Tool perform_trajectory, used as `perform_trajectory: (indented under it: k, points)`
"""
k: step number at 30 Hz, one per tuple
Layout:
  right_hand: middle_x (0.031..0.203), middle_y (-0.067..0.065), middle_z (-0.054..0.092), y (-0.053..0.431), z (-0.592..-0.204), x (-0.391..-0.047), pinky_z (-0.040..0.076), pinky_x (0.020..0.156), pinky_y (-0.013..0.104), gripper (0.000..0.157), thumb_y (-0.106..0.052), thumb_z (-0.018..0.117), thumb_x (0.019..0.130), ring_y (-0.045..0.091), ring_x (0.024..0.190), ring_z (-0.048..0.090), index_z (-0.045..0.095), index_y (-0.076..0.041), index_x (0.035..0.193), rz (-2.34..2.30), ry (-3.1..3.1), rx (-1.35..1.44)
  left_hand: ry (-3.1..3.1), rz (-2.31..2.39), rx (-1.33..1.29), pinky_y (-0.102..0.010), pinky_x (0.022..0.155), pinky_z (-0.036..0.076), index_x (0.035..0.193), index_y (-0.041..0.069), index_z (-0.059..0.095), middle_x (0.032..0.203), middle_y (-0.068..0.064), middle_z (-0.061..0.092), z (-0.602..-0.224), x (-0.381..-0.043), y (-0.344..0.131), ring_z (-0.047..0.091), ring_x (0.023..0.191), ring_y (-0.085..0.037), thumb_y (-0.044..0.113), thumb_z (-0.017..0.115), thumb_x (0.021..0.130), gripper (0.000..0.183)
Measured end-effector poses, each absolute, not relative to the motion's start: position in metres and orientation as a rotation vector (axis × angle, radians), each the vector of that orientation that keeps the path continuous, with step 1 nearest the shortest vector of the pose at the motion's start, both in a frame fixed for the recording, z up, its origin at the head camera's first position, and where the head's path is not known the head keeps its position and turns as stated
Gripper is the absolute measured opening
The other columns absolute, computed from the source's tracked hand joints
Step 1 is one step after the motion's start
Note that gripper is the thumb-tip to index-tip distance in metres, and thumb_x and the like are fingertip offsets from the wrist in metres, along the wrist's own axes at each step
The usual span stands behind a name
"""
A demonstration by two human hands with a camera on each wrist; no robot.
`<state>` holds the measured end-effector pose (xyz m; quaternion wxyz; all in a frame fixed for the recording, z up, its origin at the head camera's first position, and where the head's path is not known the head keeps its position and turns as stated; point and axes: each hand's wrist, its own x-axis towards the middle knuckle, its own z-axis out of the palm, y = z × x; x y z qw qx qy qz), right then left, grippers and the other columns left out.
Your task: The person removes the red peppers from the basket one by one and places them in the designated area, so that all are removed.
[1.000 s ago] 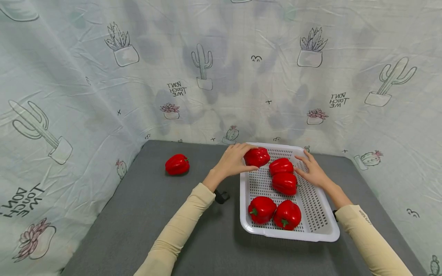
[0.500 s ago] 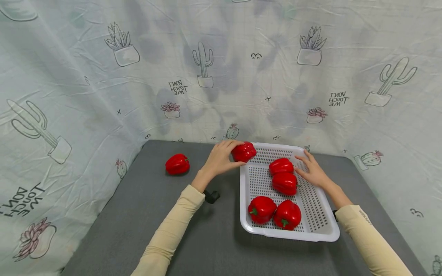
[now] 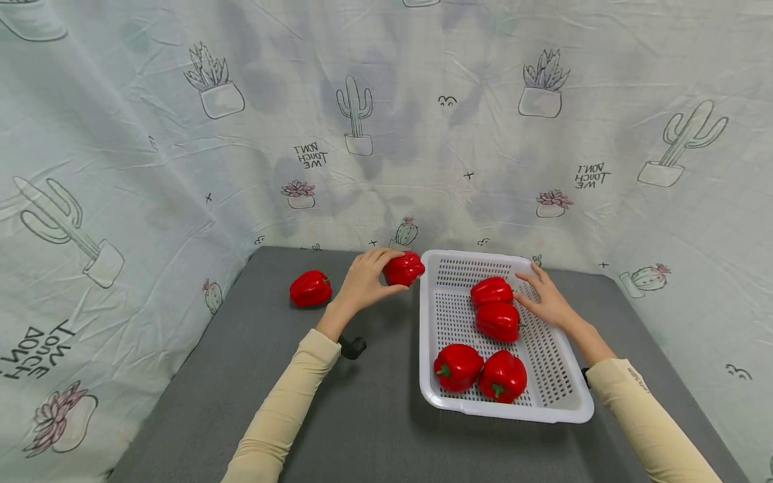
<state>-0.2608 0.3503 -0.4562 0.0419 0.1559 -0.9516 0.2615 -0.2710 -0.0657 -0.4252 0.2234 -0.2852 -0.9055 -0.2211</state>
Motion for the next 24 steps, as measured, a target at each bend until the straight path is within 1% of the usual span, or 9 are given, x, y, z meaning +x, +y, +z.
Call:
perform_trajectory:
  k: [3,10,20,24]
  points:
    - [0.15,0.028,0.006,0.35,-0.456,-0.261,0.021,0.099,0.069,0.059,-0.03,0.058,0.09,0.053,0.132,0.016,0.039,0.0,0.137,0.797,-2.913,0.475,-2.524,-0.585,-0.763,-0.045,0.095,0.04,0.129,0.024,0.051,0.127,0.0,0.052,-0.43,-0.271,-0.073,0.046,0.117,-0.019,0.052,0.07,0.075,0.064]
    - [0.151,0.026,0.004,0.35,-0.455,-0.26,0.021,0.098,0.069,0.059,-0.031,0.057,0.091,0.053,0.132,0.016,0.038,0.0,0.138,0.814,-2.921,0.482,-2.554,-0.554,-0.723,-0.045,0.09,0.042,0.128,0.022,0.052,0.124,-0.002,0.053,-0.444,-0.272,-0.089,0.048,0.107,-0.022,0.052,0.071,0.074,0.065]
    - [0.151,0.027,0.004,0.349,-0.456,-0.26,0.022,0.098,0.069,0.055,-0.027,0.057,0.091,0.053,0.131,0.016,0.04,0.0,0.136,0.818,-2.919,0.475,-2.613,-0.463,-0.67,-0.049,0.093,0.037,0.13,0.024,0.05,0.122,-0.005,0.054,-0.465,-0.274,-0.111,0.047,0.106,-0.025,0.052,0.071,0.074,0.066]
    - [0.151,0.027,0.003,0.348,-0.456,-0.259,0.022,0.098,0.069,0.055,-0.026,0.057,0.091,0.053,0.131,0.016,0.04,0.0,0.136,0.819,-2.919,0.471,-2.62,-0.458,-0.654,-0.051,0.093,0.036,0.13,0.024,0.051,0.122,-0.006,0.054,-0.47,-0.274,-0.118,0.047,0.107,-0.027,0.048,0.073,0.073,0.065]
